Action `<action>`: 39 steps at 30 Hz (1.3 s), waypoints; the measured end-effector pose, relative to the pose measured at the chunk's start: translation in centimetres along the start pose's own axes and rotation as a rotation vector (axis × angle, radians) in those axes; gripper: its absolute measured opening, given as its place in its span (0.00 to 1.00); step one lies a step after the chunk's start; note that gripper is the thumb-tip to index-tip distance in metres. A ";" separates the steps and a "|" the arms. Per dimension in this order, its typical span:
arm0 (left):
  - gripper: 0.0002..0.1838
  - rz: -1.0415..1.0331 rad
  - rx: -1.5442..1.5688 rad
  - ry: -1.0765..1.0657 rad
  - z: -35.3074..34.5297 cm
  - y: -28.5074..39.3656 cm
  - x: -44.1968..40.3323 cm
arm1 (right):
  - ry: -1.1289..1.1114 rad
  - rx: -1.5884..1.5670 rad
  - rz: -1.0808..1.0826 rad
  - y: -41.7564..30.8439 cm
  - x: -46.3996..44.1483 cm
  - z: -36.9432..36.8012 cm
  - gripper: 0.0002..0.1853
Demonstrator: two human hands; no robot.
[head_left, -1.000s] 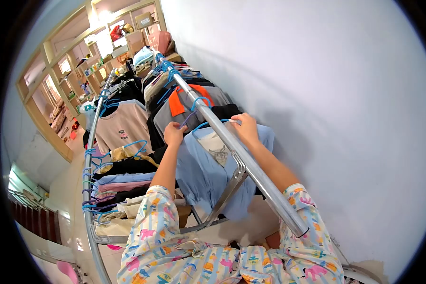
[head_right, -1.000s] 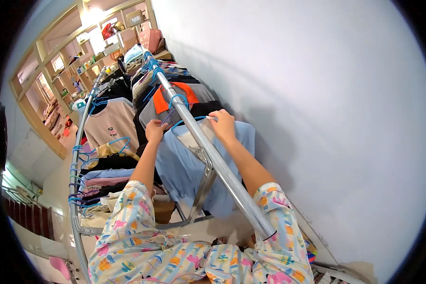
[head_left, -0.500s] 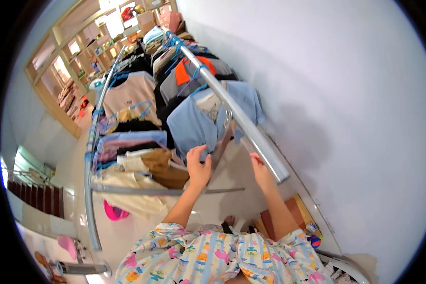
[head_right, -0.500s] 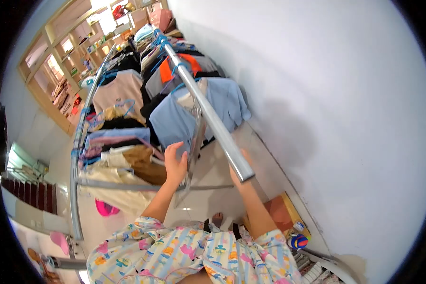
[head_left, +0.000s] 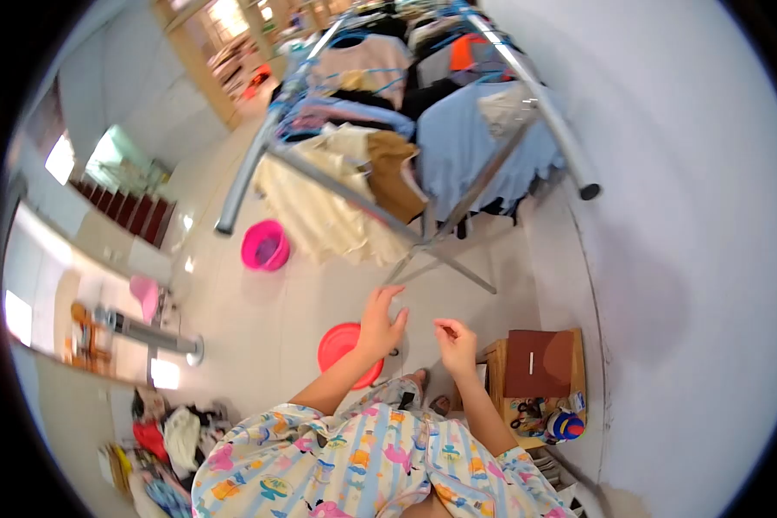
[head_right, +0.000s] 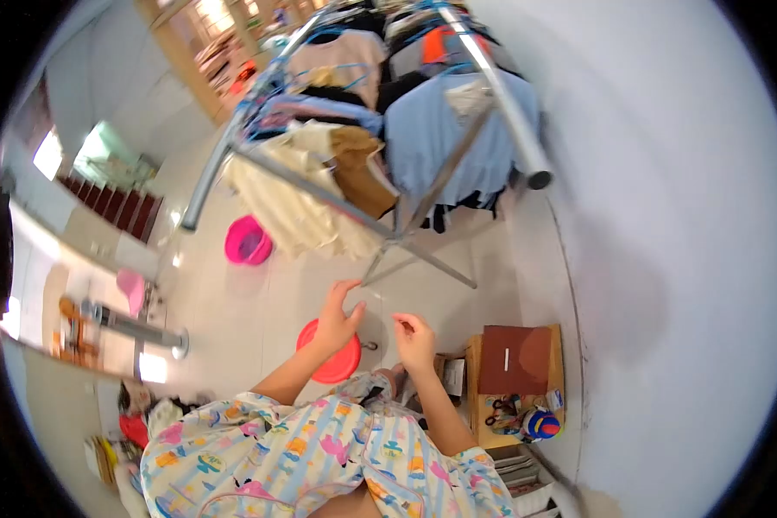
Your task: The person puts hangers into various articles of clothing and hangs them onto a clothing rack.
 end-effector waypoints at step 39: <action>0.24 1.031 -0.264 1.621 66.4 -23.5 72.7 | -1.883 0.182 0.258 2.6 80.0 -57.4 0.20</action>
Point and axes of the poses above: each hand's wrist, its own x-axis away from the middle knuckle, its own z-axis out of the back of the hand, y = z × x, the point moved 9 cm from there along -x, towards the middle knuckle, and after that the axes turned 13 degrees about y, right-handed, at the moved point
